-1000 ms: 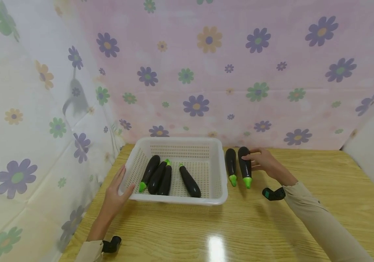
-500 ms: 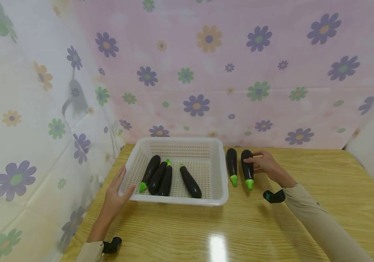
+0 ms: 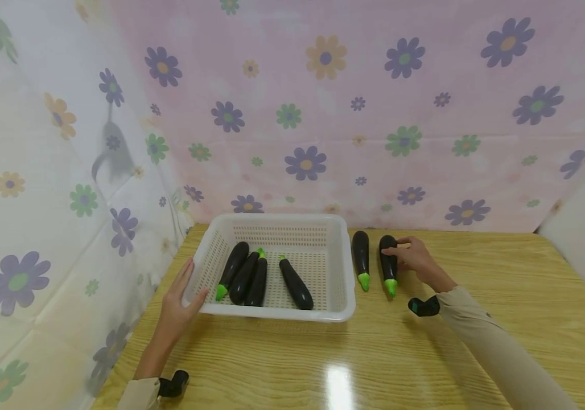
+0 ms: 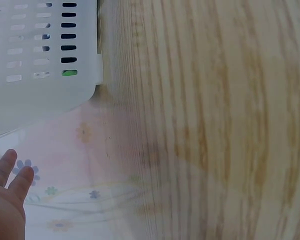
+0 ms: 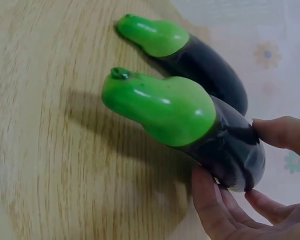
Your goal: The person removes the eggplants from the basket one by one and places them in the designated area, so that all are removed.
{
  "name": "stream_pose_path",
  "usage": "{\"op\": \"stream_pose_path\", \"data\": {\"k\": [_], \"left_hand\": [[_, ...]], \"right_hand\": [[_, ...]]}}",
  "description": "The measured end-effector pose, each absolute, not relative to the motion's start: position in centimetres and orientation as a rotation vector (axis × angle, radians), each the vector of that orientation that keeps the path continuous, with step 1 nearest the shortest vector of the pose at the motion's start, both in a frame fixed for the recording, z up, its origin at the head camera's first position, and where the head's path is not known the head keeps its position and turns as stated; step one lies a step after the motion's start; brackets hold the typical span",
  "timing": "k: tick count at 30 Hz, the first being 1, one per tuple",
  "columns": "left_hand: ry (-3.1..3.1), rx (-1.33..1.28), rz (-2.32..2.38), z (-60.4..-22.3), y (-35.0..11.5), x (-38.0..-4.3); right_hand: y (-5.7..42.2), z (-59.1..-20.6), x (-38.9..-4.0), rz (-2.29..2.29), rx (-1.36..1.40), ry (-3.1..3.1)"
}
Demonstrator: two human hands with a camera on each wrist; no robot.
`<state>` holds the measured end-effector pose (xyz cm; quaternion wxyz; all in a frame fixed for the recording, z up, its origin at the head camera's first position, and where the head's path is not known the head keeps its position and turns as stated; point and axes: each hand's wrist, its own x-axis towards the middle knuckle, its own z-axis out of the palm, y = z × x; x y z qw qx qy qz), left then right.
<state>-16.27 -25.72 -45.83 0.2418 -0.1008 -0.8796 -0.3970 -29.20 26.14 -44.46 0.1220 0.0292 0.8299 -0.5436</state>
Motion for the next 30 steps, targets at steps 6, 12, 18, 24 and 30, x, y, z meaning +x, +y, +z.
{"op": "stream_pose_path", "data": {"k": [6, 12, 18, 24, 30], "left_hand": [[-2.41, -0.272, -1.09, -45.77, -25.71, -16.18], [-2.421, -0.258, -1.097, -45.71, -25.73, -16.14], [-2.434, -0.253, -1.1, -45.58, -25.76, -16.14], [-2.42, -0.263, -1.099, -45.48, -25.7, -16.13], [-2.42, -0.264, -1.108, -45.49, -25.7, -16.08]], "right_hand": [[25.91, -45.17, -29.66, -1.521, 0.146, 2.487], [25.68, -45.26, -29.76, -1.49, 0.158, 2.53], [25.48, -44.85, -29.5, -1.461, 0.146, 2.56], [25.59, -44.91, -29.45, -1.438, 0.141, 2.564], [25.75, -44.92, -29.24, -1.4, 0.121, 2.595]]}}
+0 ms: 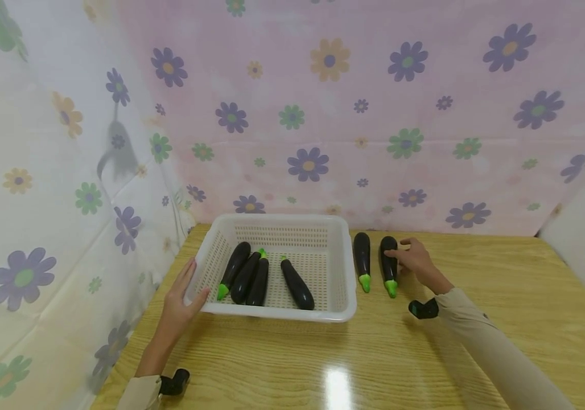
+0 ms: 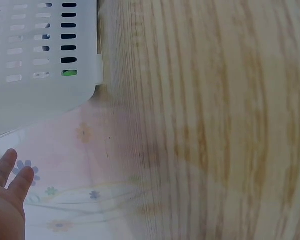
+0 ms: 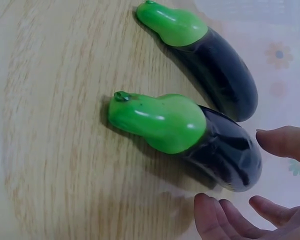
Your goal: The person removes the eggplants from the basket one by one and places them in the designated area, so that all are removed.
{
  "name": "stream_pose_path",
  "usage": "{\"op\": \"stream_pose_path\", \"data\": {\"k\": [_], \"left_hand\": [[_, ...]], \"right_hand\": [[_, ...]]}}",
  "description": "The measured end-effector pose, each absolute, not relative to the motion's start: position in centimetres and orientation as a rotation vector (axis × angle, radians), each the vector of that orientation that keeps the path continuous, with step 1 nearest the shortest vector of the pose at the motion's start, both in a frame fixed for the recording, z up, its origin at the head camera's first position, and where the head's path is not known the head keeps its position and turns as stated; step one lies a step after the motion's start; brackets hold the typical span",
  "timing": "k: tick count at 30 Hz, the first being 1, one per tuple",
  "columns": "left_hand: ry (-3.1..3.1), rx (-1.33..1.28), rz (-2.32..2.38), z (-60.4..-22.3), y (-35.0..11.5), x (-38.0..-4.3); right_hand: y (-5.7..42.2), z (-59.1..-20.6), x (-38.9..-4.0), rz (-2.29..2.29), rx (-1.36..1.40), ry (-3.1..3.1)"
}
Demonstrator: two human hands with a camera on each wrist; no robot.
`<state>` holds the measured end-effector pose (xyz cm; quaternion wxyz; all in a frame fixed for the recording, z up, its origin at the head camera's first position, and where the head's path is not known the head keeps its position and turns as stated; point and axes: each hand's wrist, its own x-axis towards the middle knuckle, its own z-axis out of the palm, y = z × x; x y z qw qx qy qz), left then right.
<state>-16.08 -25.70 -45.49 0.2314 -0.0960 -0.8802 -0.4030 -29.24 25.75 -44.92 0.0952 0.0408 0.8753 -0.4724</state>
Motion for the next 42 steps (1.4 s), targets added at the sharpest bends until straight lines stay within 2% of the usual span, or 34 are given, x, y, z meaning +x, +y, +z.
{"op": "stream_pose_path", "data": {"k": [21, 42], "left_hand": [[-2.44, -0.254, -1.112, -45.7, -25.9, -16.1], [-2.444, -0.24, -1.14, -45.5, -25.8, -15.9]], "right_hand": [[25.4, -40.9, -28.1, -1.516, -0.053, 2.593], [21.1, -36.7, -26.7, -1.501, -0.227, 2.576]]}}
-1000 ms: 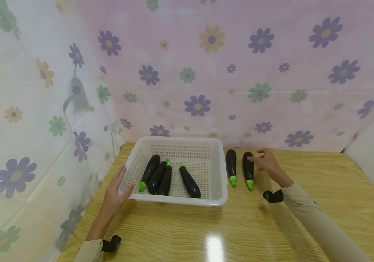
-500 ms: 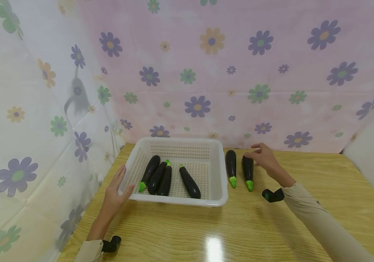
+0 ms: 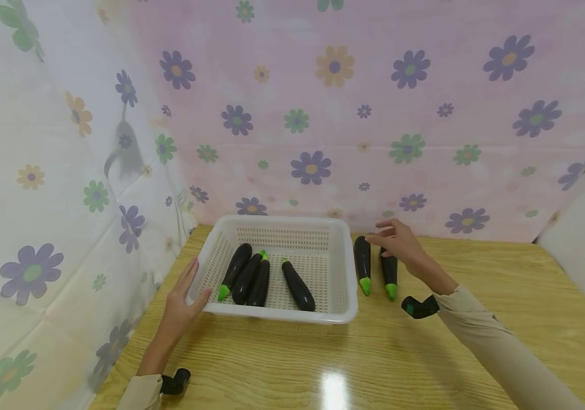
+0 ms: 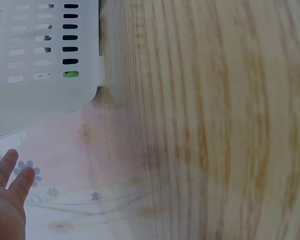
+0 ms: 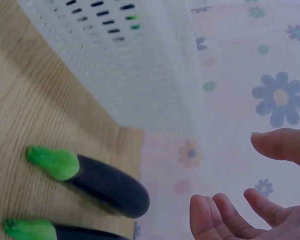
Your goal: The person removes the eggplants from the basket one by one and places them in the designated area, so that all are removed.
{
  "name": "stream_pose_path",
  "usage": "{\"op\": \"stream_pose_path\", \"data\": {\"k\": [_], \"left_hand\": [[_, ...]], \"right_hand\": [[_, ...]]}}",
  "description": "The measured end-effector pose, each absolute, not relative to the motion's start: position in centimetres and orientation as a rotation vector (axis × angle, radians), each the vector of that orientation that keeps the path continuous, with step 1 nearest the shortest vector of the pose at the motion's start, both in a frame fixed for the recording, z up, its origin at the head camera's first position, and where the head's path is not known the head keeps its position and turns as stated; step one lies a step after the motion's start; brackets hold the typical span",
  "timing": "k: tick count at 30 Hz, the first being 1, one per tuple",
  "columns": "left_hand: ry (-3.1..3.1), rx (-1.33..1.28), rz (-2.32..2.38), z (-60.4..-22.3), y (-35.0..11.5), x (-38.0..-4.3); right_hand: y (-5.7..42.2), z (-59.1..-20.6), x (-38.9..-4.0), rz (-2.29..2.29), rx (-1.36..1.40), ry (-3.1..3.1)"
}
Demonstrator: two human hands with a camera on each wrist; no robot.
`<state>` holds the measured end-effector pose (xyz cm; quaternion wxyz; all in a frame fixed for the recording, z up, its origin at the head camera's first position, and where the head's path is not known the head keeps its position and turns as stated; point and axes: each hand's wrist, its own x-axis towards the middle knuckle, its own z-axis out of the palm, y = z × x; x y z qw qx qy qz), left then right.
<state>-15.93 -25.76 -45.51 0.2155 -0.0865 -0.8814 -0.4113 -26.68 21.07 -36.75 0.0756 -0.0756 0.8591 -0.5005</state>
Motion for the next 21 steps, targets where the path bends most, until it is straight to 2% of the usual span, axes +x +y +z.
{"op": "stream_pose_path", "data": {"k": [21], "left_hand": [[-2.437, -0.262, -1.14, -45.6, -25.8, -16.1]], "right_hand": [[17.1, -35.2, -25.8, -1.538, -0.373, 2.495]]}}
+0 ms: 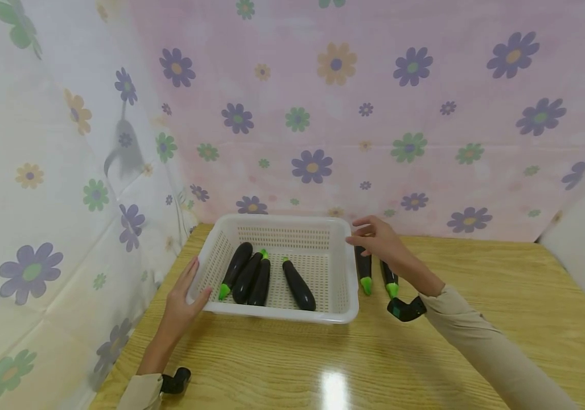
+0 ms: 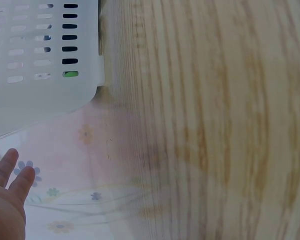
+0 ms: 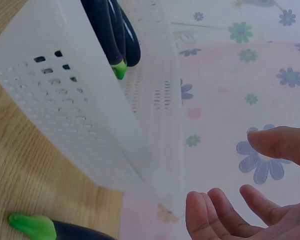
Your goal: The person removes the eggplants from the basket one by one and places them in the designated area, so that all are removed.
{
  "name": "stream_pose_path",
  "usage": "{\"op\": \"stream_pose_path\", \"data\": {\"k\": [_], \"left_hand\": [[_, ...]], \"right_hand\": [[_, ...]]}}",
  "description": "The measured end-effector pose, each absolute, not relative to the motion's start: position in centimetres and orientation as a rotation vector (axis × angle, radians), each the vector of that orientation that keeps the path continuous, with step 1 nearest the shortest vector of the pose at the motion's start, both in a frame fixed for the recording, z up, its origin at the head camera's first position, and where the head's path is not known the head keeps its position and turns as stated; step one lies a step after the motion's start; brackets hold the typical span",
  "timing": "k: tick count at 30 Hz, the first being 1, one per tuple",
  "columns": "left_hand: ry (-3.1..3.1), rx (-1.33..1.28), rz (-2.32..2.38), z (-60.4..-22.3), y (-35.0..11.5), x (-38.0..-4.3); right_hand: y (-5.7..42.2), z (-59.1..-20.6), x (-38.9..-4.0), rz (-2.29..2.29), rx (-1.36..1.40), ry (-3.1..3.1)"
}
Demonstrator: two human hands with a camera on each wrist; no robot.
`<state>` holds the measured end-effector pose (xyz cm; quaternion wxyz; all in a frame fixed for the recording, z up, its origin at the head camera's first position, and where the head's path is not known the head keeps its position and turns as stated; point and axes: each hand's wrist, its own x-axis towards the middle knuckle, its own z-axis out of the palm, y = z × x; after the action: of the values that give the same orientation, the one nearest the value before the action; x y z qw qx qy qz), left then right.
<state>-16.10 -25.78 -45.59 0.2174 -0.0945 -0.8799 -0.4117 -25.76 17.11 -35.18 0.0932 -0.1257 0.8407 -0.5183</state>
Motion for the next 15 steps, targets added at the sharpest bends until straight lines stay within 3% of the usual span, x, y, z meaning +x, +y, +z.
{"op": "stream_pose_path", "data": {"k": [15], "left_hand": [[-2.433, -0.253, -1.103, -45.7, -25.8, -16.2]], "right_hand": [[14.9, -35.0, -25.6, -1.55, -0.399, 2.438]]}}
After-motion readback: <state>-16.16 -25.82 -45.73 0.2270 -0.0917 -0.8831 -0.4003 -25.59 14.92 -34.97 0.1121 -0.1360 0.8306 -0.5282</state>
